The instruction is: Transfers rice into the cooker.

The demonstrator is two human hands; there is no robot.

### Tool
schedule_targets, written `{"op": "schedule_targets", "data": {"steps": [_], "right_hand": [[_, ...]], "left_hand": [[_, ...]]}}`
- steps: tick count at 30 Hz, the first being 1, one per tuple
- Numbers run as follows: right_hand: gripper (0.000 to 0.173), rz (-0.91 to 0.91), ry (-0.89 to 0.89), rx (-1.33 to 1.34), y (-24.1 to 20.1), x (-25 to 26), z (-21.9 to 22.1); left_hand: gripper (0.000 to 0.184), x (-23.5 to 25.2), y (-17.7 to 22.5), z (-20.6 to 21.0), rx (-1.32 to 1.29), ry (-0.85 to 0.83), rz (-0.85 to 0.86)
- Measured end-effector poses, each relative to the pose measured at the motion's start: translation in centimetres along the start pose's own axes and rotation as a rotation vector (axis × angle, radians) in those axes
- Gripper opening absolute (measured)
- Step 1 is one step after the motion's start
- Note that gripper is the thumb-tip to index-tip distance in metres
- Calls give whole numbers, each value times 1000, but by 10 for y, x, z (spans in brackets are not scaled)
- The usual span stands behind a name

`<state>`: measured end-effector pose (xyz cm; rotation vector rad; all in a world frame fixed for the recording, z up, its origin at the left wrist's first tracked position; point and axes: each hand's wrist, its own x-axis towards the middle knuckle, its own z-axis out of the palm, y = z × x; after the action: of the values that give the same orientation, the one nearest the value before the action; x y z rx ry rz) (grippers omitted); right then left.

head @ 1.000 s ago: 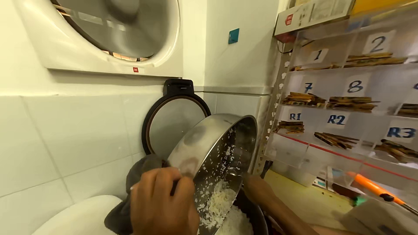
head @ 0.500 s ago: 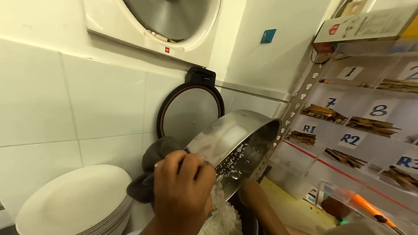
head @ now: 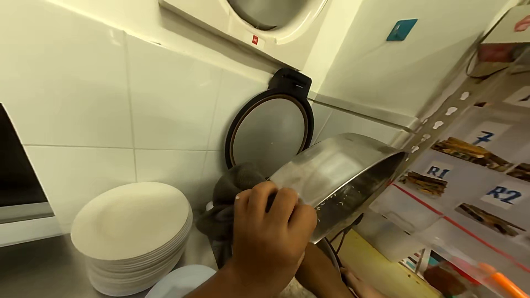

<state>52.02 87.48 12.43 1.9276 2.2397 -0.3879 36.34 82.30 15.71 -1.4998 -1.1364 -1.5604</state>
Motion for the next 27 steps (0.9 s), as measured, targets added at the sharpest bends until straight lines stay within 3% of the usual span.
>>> {"op": "schedule_targets", "data": {"steps": [3,5,9,11,14,15,16,18,19,24,26,27], "right_hand": [[36,-99,-83,-44,-1,9,19],[41,-56,-90,-102,19,18,26],[36,-114,10,-206,38,15,10],[24,-299,184,-181,16,-4,15],[7,-707,811,-270,6,8,58],[7,-719,842,-315,12,16,71],[8,-640,731,-341,20,18,79],[23,-327,271,-346,25,11,71],[25,-262,211,-332,24,7,62],[10,-574,791,-112,-38,-52,48],[13,-547,724,-69,-51,-54,58],[17,-453,558,-59,-48,-50,62]], "left_hand": [[16,2,-2,-2,-3,-9,17],[16,5,-3,-5,-13,-11,30],[15,13,-15,-9,-16,-7,38],[15,14,-18,-8,-34,-10,45],[14,15,-21,-5,-43,-26,37],[14,16,-22,-5,-43,-32,34],[14,17,-24,-4,-45,-39,36],[13,22,-26,-3,-47,-64,44],[14,24,-28,-1,-48,-70,48],[15,26,-29,3,-21,-119,46],[14,26,-27,4,-17,-120,41],[14,27,-28,4,-11,-109,37]]}}
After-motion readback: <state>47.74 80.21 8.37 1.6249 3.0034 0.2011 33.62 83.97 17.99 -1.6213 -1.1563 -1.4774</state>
